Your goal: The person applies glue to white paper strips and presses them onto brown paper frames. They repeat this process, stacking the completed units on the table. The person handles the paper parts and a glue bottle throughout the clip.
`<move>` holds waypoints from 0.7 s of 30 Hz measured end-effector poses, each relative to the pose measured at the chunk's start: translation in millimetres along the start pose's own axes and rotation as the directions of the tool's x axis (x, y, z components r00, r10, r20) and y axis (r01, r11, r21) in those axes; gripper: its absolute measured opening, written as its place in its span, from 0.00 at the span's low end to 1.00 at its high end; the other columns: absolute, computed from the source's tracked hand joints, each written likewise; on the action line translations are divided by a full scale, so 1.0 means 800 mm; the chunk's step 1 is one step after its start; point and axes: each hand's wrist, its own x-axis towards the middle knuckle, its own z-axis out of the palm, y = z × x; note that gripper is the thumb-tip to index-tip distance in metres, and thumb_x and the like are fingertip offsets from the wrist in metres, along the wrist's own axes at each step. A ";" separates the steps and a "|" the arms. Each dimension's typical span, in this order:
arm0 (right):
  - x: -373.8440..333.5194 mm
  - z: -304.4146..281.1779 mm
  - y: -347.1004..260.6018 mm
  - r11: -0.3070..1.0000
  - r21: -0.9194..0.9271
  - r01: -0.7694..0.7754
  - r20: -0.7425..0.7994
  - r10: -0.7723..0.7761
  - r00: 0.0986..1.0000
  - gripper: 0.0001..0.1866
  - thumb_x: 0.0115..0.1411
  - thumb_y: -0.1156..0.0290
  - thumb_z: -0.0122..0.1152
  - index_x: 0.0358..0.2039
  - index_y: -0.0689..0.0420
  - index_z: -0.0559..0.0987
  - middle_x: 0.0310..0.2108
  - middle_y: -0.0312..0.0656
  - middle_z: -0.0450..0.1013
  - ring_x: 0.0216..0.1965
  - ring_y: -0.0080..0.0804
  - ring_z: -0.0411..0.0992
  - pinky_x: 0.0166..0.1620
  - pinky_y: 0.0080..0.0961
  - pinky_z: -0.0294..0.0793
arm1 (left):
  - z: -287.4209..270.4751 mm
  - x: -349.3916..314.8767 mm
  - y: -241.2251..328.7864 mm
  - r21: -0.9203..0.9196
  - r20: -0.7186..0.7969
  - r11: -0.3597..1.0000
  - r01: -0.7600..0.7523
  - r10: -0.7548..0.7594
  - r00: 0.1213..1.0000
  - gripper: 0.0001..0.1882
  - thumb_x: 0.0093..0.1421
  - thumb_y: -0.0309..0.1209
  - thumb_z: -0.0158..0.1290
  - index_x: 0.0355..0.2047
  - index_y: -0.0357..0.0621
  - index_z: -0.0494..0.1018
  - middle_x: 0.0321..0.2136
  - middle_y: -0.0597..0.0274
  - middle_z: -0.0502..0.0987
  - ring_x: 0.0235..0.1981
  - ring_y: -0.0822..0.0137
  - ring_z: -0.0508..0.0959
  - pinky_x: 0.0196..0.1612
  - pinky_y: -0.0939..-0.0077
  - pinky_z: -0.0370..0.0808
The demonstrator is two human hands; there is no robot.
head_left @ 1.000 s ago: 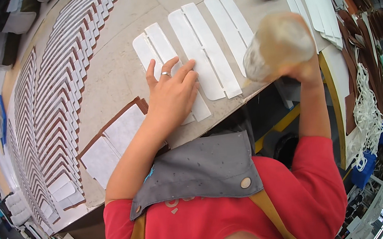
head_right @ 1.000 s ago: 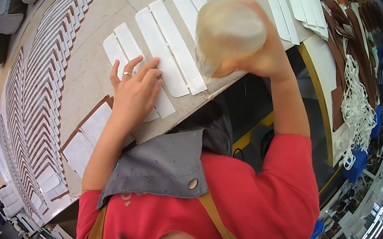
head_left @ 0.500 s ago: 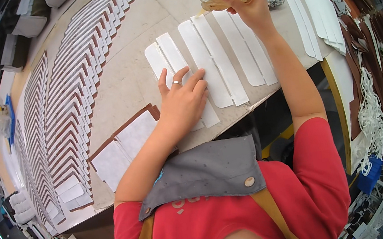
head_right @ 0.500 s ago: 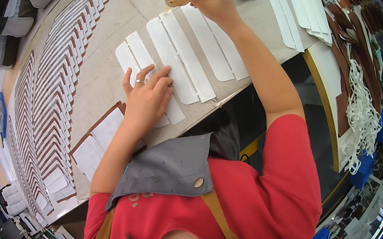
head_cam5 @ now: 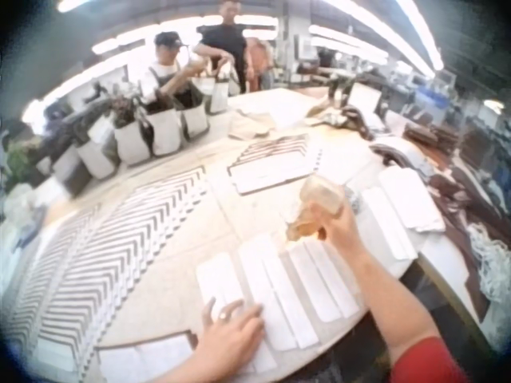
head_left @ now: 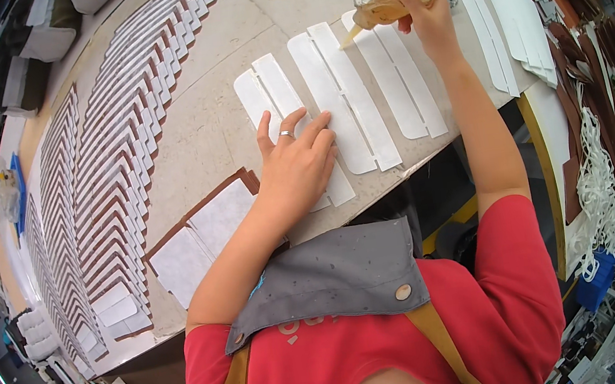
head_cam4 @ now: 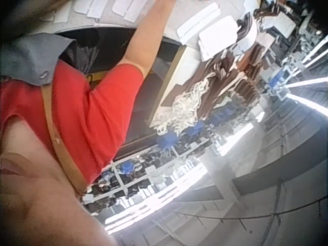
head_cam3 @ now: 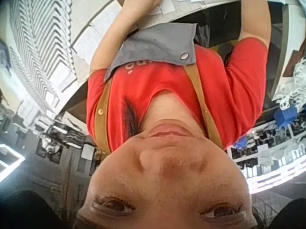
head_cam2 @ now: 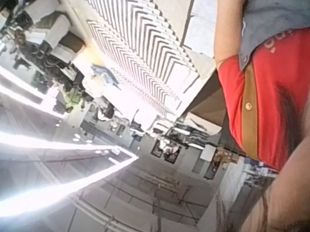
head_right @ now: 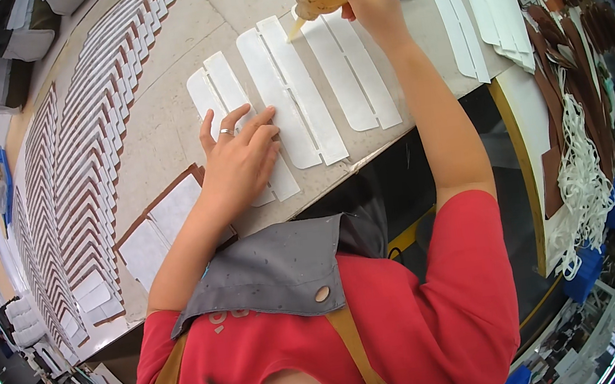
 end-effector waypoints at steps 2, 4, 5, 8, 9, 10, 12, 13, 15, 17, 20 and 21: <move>-0.009 -0.006 -0.001 1.000 -0.017 -0.021 0.002 0.021 1.000 0.24 0.53 0.57 0.63 0.40 0.59 0.66 0.23 0.35 0.67 0.13 0.16 0.61 0.15 0.13 0.59 | -0.001 0.001 0.000 0.005 0.005 1.000 0.000 0.000 1.000 0.08 0.54 0.31 0.50 0.35 0.48 0.71 0.49 0.70 0.71 0.55 0.58 0.64 0.60 0.48 0.40; -0.020 -0.010 -0.005 0.999 -0.024 -0.043 0.004 0.043 0.999 0.23 0.54 0.56 0.62 0.40 0.59 0.66 0.23 0.34 0.66 0.13 0.16 0.60 0.15 0.12 0.58 | 0.000 0.000 0.000 0.004 0.001 1.000 0.003 -0.003 1.000 0.07 0.55 0.31 0.50 0.35 0.48 0.71 0.48 0.70 0.71 0.55 0.58 0.64 0.60 0.48 0.40; -0.026 -0.012 -0.008 0.998 -0.027 -0.054 0.006 0.054 0.999 0.22 0.54 0.56 0.62 0.39 0.59 0.66 0.23 0.34 0.66 0.13 0.15 0.60 0.15 0.12 0.58 | 0.000 0.000 0.001 0.004 0.000 1.000 0.004 -0.004 1.000 0.07 0.55 0.31 0.50 0.35 0.48 0.71 0.48 0.70 0.71 0.55 0.57 0.64 0.60 0.47 0.40; -0.043 -0.018 -0.023 0.992 0.024 -0.123 0.043 0.122 0.992 0.23 0.53 0.59 0.64 0.42 0.59 0.66 0.26 0.36 0.68 0.14 0.15 0.62 0.14 0.11 0.60 | -0.001 0.000 0.002 -0.007 0.005 1.000 0.011 -0.011 1.000 0.07 0.55 0.31 0.50 0.35 0.47 0.71 0.48 0.69 0.71 0.55 0.57 0.64 0.60 0.47 0.40; -0.049 -0.020 -0.024 0.993 0.030 -0.117 0.040 0.116 0.992 0.24 0.53 0.58 0.64 0.42 0.59 0.66 0.25 0.35 0.68 0.13 0.14 0.61 0.14 0.11 0.58 | -0.002 0.000 0.002 -0.006 0.007 1.000 0.010 -0.010 1.000 0.07 0.55 0.31 0.50 0.35 0.47 0.71 0.48 0.69 0.71 0.55 0.57 0.64 0.60 0.48 0.40; -0.055 -0.021 -0.025 0.993 0.036 -0.112 0.038 0.110 0.993 0.24 0.53 0.58 0.64 0.42 0.59 0.67 0.24 0.35 0.68 0.12 0.13 0.60 0.13 0.10 0.57 | -0.002 0.000 0.003 -0.005 0.010 1.000 0.009 -0.009 1.000 0.07 0.55 0.31 0.50 0.35 0.47 0.71 0.48 0.69 0.71 0.55 0.57 0.64 0.60 0.48 0.40; -0.066 -0.026 -0.027 0.992 0.038 -0.124 0.036 0.122 0.992 0.24 0.53 0.57 0.64 0.42 0.58 0.67 0.23 0.34 0.68 0.12 0.13 0.59 0.12 0.10 0.55 | -0.003 0.001 0.003 -0.004 0.012 1.000 0.005 -0.005 1.000 0.07 0.55 0.31 0.49 0.35 0.47 0.71 0.48 0.69 0.71 0.55 0.57 0.64 0.60 0.48 0.40; -0.072 -0.029 -0.028 0.989 0.034 -0.141 0.037 0.140 0.989 0.24 0.53 0.57 0.64 0.42 0.58 0.67 0.23 0.34 0.67 0.12 0.13 0.59 0.12 0.10 0.56 | -0.003 0.002 0.003 -0.003 0.011 1.000 0.003 -0.003 1.000 0.07 0.55 0.31 0.49 0.35 0.47 0.71 0.48 0.69 0.71 0.55 0.57 0.64 0.60 0.48 0.40; -0.084 -0.037 -0.030 0.984 0.032 -0.176 0.038 0.174 0.984 0.24 0.53 0.57 0.63 0.42 0.58 0.68 0.23 0.34 0.67 0.12 0.13 0.59 0.12 0.10 0.56 | -0.004 0.002 0.004 -0.002 0.015 1.000 0.002 -0.002 1.000 0.07 0.56 0.31 0.49 0.35 0.47 0.71 0.48 0.69 0.71 0.55 0.57 0.64 0.60 0.49 0.40; -0.095 -0.043 -0.032 0.977 0.038 -0.208 0.040 0.207 0.978 0.24 0.52 0.57 0.63 0.42 0.58 0.68 0.23 0.33 0.67 0.12 0.13 0.59 0.12 0.10 0.55 | -0.006 0.002 0.005 -0.002 0.023 1.000 0.006 -0.006 1.000 0.07 0.56 0.31 0.49 0.35 0.47 0.71 0.48 0.68 0.71 0.55 0.57 0.64 0.60 0.50 0.40; -0.113 -0.051 -0.037 0.972 0.057 -0.228 0.064 0.225 0.972 0.23 0.52 0.57 0.63 0.43 0.57 0.68 0.24 0.33 0.67 0.13 0.13 0.59 0.12 0.10 0.55 | -0.007 0.003 0.007 -0.001 0.034 1.000 0.012 -0.012 0.999 0.07 0.56 0.32 0.49 0.35 0.47 0.71 0.48 0.68 0.71 0.55 0.58 0.63 0.60 0.50 0.41; -0.119 -0.053 -0.040 0.973 0.062 -0.224 0.080 0.219 0.972 0.23 0.52 0.58 0.63 0.43 0.57 0.68 0.24 0.33 0.67 0.13 0.13 0.60 0.12 0.10 0.55 | -0.007 0.003 0.007 -0.004 0.029 1.000 0.008 -0.008 1.000 0.07 0.55 0.31 0.50 0.35 0.46 0.71 0.48 0.67 0.71 0.55 0.57 0.64 0.60 0.49 0.40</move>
